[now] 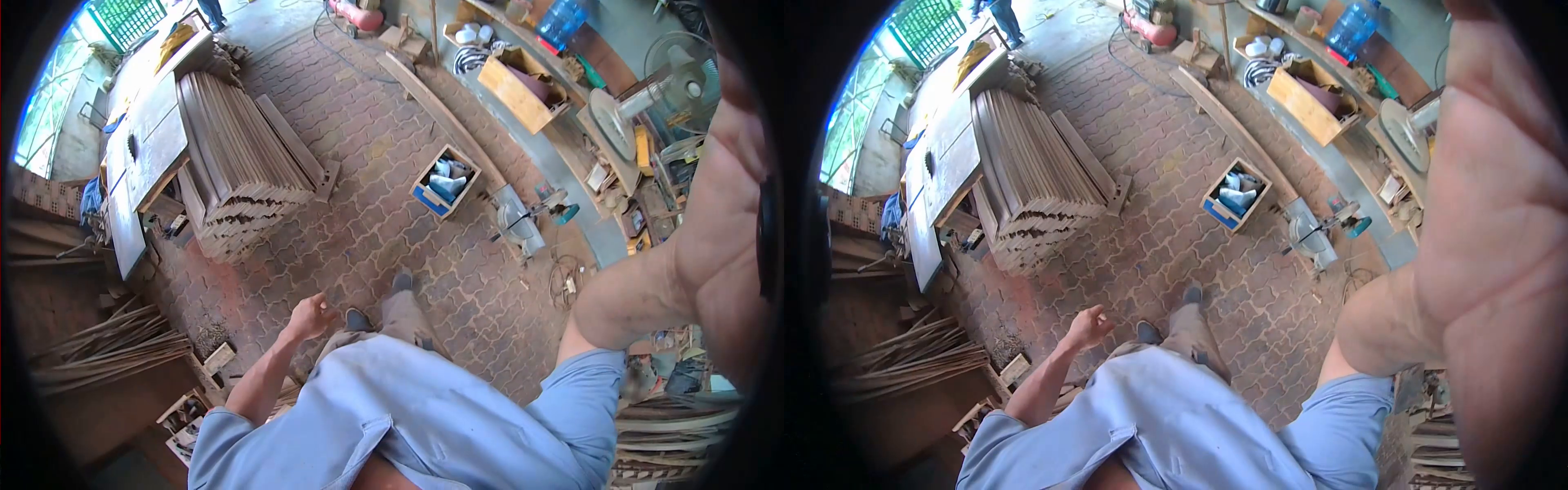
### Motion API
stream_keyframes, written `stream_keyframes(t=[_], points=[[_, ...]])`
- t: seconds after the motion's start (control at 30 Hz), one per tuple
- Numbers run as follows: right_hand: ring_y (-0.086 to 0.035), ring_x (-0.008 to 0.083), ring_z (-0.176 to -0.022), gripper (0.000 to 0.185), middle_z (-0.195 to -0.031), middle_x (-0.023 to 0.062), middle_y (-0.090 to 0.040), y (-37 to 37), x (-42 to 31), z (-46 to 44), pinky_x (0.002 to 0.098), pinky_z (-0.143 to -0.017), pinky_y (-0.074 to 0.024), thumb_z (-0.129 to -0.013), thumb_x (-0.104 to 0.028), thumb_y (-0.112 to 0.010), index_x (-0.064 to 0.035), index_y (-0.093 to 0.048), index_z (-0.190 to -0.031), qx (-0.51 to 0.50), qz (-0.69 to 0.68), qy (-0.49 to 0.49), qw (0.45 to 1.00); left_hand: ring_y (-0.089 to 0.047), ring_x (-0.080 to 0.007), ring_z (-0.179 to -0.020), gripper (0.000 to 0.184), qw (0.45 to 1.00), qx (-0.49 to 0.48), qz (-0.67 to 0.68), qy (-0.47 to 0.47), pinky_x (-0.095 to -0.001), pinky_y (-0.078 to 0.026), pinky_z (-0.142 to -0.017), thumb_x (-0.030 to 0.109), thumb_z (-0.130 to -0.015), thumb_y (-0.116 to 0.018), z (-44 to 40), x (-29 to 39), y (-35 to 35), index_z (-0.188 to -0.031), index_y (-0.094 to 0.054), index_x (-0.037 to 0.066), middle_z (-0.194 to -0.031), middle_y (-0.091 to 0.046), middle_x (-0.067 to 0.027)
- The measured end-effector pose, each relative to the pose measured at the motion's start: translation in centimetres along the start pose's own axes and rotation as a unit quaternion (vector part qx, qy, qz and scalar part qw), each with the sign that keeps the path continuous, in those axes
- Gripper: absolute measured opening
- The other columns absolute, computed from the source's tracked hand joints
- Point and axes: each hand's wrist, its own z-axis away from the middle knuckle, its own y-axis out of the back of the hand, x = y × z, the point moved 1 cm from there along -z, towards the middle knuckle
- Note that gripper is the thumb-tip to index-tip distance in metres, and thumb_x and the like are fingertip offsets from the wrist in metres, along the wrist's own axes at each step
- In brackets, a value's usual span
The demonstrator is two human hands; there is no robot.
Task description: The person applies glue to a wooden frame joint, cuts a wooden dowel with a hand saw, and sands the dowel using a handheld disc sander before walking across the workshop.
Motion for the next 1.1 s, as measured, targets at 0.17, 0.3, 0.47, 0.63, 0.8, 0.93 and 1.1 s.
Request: stream_keyframes(t=[0.17, 0.3, 0.47, 0.63, 0.8, 0.93, 1.1], points=[[-0.047, 0.0388, -0.145, 0.088, -0.164, 0.0286, -0.036, 10.5, 9.8, -3.2, 0.0516, -0.116, -0.0428, -0.098, -0.055, -0.059, 0.0061, -0.035, -0.157, 0.064, 0.009, -0.032, 0.997, -0.055, -0.0445, -0.134, 0.080, 0.953, 0.203, -0.164, -0.152, -0.0511, -0.048, -0.107, 0.039, -0.078, -0.085, -10.0, 3.2, 1.9, -0.135, -0.053, -0.008, -0.144, -0.056, -0.0306], [-0.047, 0.0387, -0.145, 0.089, -0.163, 0.0289, -0.036, -3.1, 18.1, -12.9, 0.0511, -0.116, -0.0438, -0.098, -0.055, -0.059, 0.0062, -0.034, -0.157, 0.077, -0.013, 0.087, 0.993, -0.034, -0.0484, -0.150, 0.072, 0.905, 0.320, -0.186, -0.208, -0.0572, -0.032, -0.121, 0.039, -0.075, -0.087, -20.9, 12.3, 11.9, -0.122, -0.054, -0.004, -0.158, -0.037, -0.0333], [-0.073, 0.0172, -0.096, 0.064, -0.105, 0.0140, -0.077, 1.0, 32.2, -20.1, 0.0350, -0.096, -0.0560, -0.097, -0.046, -0.074, 0.0082, -0.066, -0.130, -0.150, 0.026, -0.125, 0.980, -0.066, -0.0192, -0.083, 0.034, 0.964, 0.195, 0.178, -0.010, -0.0356, -0.054, -0.074, 0.030, -0.094, -0.077, -33.5, 17.6, 19.7, -0.100, -0.062, 0.000, -0.092, -0.072, -0.0138], [-0.069, 0.0098, -0.099, 0.036, -0.108, 0.0062, -0.075, 1.6, 47.4, -22.8, 0.0255, -0.091, -0.0551, -0.099, -0.009, -0.072, 0.0026, -0.066, -0.133, -0.292, -0.002, -0.342, 0.893, -0.071, -0.0437, -0.097, 0.050, 0.982, 0.125, 0.083, 0.116, -0.0508, -0.056, -0.083, 0.043, -0.086, -0.077, -41.5, 17.5, 22.5, -0.106, -0.067, -0.002, -0.099, -0.073, -0.0273], [-0.069, 0.0110, -0.096, 0.040, -0.107, 0.0082, -0.076, 1.7, 64.2, -22.8, 0.0286, -0.085, -0.0573, -0.097, -0.016, -0.076, 0.0034, -0.068, -0.131, -0.291, 0.104, -0.448, 0.839, -0.070, -0.0421, -0.114, 0.064, 0.985, 0.031, -0.035, 0.164, -0.0505, -0.056, -0.098, 0.057, -0.085, -0.071, -49.3, 16.1, 21.4, -0.120, -0.072, 0.003, -0.119, -0.073, -0.0261], [-0.075, 0.0232, -0.092, 0.046, -0.101, 0.0141, -0.078, 3.0, 78.9, -25.1, 0.0359, -0.084, -0.0584, -0.092, -0.029, -0.077, 0.0003, -0.071, -0.127, -0.313, 0.218, -0.439, 0.813, -0.069, -0.0425, -0.117, 0.068, 0.976, 0.028, 0.065, 0.204, -0.0491, -0.055, -0.099, 0.063, -0.083, -0.071, -58.3, 15.8, 24.6, -0.117, -0.074, 0.003, -0.119, -0.073, -0.0269], [-0.074, 0.0351, -0.103, 0.047, -0.110, 0.0192, -0.077, 4.5, 95.1, -30.8, 0.0435, -0.088, -0.0571, -0.088, -0.036, -0.074, -0.0026, -0.073, -0.121, -0.292, 0.354, -0.459, 0.761, -0.071, -0.0440, -0.104, 0.053, 0.994, 0.046, 0.011, 0.094, -0.0510, -0.057, -0.089, 0.047, -0.083, -0.077, -71.5, 18.2, 36.7, -0.107, -0.074, 0.000, -0.108, -0.074, -0.0276]])
